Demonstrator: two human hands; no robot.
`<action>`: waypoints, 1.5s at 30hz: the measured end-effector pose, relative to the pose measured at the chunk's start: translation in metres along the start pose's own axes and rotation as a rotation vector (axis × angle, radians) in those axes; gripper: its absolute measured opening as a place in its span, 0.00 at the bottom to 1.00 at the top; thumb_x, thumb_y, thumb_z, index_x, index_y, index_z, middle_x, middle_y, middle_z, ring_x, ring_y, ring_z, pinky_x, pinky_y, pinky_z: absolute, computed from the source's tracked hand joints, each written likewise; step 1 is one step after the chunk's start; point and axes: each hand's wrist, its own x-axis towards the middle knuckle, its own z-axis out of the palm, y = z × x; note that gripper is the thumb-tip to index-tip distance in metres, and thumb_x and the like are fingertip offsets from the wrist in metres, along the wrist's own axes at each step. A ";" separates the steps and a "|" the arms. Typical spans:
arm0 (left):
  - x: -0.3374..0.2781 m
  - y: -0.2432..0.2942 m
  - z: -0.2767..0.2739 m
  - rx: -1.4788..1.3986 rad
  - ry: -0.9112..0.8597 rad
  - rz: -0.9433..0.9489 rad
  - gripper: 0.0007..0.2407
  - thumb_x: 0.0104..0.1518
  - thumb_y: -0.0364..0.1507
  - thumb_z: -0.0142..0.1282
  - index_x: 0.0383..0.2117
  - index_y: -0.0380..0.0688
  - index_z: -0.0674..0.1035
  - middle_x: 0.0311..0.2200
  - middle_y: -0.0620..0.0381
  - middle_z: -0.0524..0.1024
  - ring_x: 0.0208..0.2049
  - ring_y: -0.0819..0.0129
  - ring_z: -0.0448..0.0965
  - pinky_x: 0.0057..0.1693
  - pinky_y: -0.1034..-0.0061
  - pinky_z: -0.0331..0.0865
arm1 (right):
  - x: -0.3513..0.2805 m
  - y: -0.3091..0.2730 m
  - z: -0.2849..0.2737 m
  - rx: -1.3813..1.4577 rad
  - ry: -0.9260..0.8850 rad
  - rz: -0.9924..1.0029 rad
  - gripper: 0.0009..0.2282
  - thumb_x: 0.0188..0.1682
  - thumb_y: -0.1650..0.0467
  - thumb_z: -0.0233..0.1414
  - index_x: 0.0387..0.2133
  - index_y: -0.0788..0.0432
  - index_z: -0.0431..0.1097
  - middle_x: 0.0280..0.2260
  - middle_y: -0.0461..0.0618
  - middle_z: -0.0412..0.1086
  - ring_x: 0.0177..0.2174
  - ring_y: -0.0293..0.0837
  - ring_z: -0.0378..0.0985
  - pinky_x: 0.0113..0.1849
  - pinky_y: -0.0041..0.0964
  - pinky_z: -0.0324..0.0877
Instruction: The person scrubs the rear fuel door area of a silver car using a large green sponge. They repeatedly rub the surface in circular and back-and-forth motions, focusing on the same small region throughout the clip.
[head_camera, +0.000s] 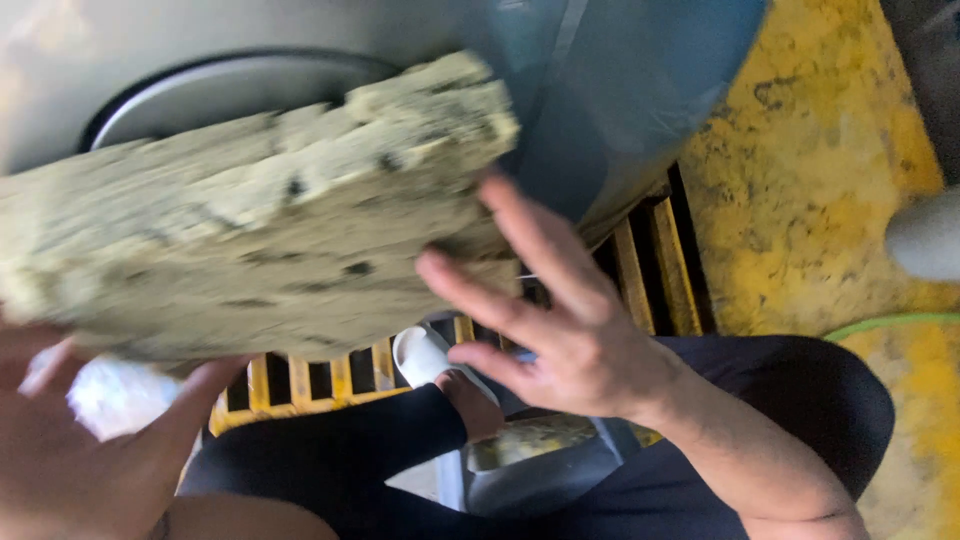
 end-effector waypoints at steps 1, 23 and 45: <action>-0.001 -0.018 0.003 0.050 0.074 -0.058 0.31 0.56 0.28 0.86 0.65 0.29 0.81 0.74 0.44 0.71 0.71 0.56 0.79 0.71 0.65 0.75 | 0.003 -0.001 0.003 0.039 -0.011 -0.001 0.43 0.59 0.64 0.83 0.80 0.46 0.56 0.82 0.68 0.37 0.80 0.67 0.60 0.83 0.66 0.69; 0.014 0.121 0.133 -0.163 0.077 0.519 0.27 0.64 0.27 0.83 0.65 0.36 0.77 0.65 0.34 0.80 0.68 0.43 0.84 0.75 0.60 0.78 | 0.003 0.063 -0.091 -0.156 0.279 0.184 0.40 0.57 0.61 0.70 0.76 0.73 0.60 0.79 0.71 0.47 0.81 0.69 0.50 0.84 0.73 0.59; 0.033 0.105 0.072 -0.330 0.192 0.478 0.24 0.71 0.23 0.76 0.68 0.40 0.75 0.69 0.35 0.75 0.71 0.42 0.85 0.77 0.56 0.87 | 0.006 0.027 -0.077 -0.064 0.175 0.273 0.52 0.42 0.73 0.71 0.81 0.79 0.49 0.78 0.83 0.55 0.61 0.66 0.67 0.49 0.51 0.70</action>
